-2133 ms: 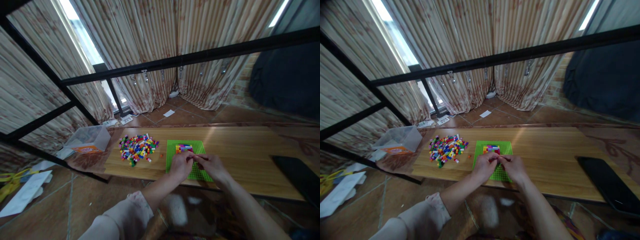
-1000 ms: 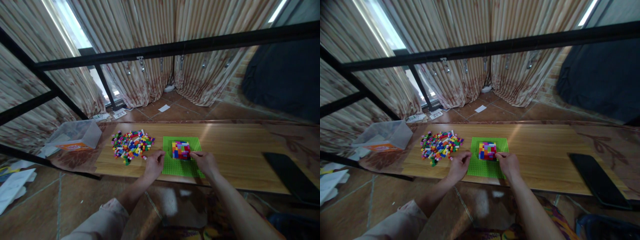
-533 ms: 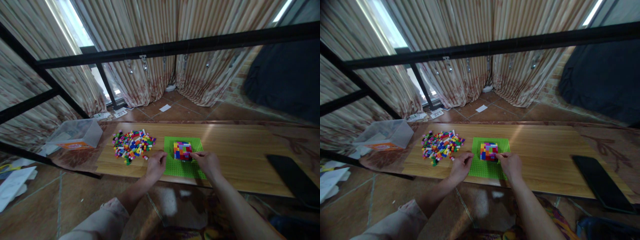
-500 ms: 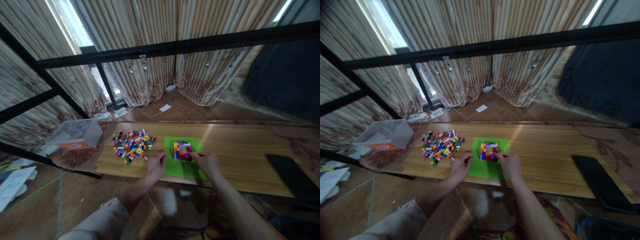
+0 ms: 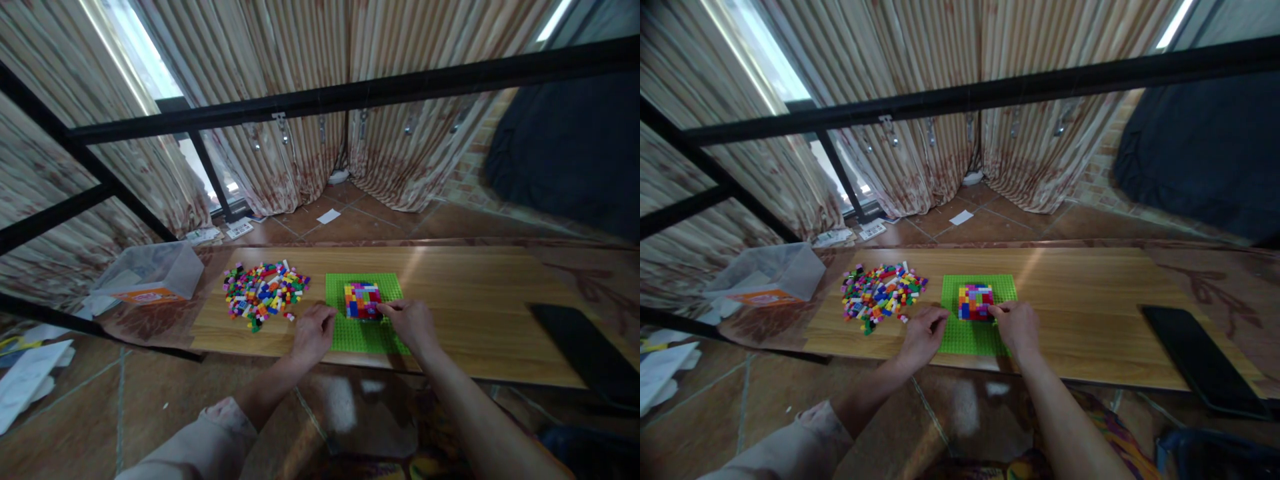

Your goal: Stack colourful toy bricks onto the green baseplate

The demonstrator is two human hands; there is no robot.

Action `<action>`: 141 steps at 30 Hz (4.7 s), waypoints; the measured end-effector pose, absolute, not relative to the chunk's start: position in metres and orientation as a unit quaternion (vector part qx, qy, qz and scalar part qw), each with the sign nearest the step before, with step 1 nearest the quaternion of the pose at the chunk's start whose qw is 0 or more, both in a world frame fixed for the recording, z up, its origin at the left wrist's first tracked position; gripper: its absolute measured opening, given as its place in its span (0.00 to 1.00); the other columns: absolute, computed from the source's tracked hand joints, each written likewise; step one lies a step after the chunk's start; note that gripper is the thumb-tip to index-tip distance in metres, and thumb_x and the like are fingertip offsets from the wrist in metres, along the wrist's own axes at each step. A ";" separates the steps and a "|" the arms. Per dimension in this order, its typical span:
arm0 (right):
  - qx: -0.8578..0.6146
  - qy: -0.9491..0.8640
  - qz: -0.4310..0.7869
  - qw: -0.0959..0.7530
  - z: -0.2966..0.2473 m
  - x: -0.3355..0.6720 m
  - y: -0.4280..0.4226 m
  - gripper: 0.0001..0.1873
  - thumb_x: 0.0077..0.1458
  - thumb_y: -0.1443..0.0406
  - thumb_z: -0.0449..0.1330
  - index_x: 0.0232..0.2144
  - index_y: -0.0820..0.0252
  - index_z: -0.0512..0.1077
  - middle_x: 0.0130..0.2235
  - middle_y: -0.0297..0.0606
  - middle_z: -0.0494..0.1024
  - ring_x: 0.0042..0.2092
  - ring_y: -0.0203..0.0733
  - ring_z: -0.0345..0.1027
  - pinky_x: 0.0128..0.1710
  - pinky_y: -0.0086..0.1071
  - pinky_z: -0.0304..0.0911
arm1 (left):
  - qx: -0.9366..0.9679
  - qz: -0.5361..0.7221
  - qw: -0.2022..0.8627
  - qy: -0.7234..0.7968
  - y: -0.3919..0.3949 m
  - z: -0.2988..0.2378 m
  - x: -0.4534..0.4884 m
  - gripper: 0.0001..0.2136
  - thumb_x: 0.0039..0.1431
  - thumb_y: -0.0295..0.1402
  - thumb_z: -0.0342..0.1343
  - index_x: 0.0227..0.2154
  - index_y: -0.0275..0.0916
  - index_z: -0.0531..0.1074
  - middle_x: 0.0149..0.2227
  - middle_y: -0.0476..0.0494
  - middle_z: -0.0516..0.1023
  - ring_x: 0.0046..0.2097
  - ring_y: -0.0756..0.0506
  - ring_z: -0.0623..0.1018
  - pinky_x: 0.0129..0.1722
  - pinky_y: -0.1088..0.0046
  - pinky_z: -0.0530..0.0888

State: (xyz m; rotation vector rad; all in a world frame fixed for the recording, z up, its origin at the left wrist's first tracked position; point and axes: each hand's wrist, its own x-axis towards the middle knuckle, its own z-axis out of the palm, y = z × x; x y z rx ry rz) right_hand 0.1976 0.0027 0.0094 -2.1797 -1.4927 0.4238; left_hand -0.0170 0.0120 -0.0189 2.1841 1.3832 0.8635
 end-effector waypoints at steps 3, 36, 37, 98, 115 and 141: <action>-0.792 -0.548 0.152 0.223 0.009 0.198 0.003 0.14 0.52 0.56 0.59 0.30 0.57 0.81 0.31 0.42 0.82 0.32 0.45 0.74 0.28 0.31 0.56 | 0.794 0.299 0.197 0.492 0.012 -0.020 -0.017 0.09 0.57 0.26 0.51 0.37 0.42 0.73 0.35 0.47 0.76 0.42 0.46 0.74 0.43 0.70 0.70; -0.791 -0.522 0.197 0.252 0.032 0.220 -0.018 0.25 0.59 0.54 0.47 0.27 0.62 0.78 0.25 0.46 0.78 0.26 0.44 0.70 0.25 0.32 0.52 | 0.759 0.287 0.079 0.579 0.008 -0.009 -0.094 0.10 0.55 0.25 0.51 0.38 0.39 0.72 0.38 0.43 0.75 0.42 0.44 0.74 0.45 0.65 0.72; -0.789 -0.526 0.198 0.249 0.033 0.218 -0.018 0.25 0.58 0.54 0.47 0.26 0.62 0.77 0.25 0.46 0.78 0.26 0.44 0.70 0.25 0.32 0.52 | 0.762 0.280 0.078 0.579 0.007 -0.010 -0.094 0.10 0.55 0.25 0.51 0.39 0.39 0.72 0.38 0.43 0.75 0.42 0.44 0.74 0.44 0.65 0.72; -0.771 -0.560 0.198 0.231 0.038 0.204 -0.014 0.18 0.59 0.60 0.50 0.36 0.59 0.79 0.36 0.45 0.81 0.40 0.46 0.74 0.34 0.30 0.59 | 0.762 0.414 0.175 0.467 0.029 -0.017 0.075 0.04 0.55 0.29 0.60 0.29 0.46 0.79 0.36 0.52 0.81 0.44 0.46 0.73 0.49 0.62 0.64; -0.765 -0.571 0.186 0.232 0.039 0.202 -0.016 0.17 0.59 0.61 0.51 0.34 0.59 0.79 0.36 0.44 0.81 0.39 0.44 0.74 0.33 0.29 0.58 | 0.853 0.313 0.035 0.416 0.020 -0.018 0.064 0.10 0.62 0.34 0.51 0.41 0.46 0.75 0.48 0.49 0.77 0.52 0.43 0.68 0.53 0.57 0.62; -0.745 -0.604 0.190 0.208 0.036 0.199 -0.021 0.17 0.59 0.61 0.50 0.31 0.59 0.78 0.34 0.43 0.81 0.37 0.41 0.73 0.32 0.28 0.56 | 0.898 0.177 0.043 0.401 0.004 -0.012 0.055 0.23 0.60 0.31 0.48 0.59 0.40 0.59 0.62 0.40 0.62 0.61 0.37 0.60 0.58 0.49 0.58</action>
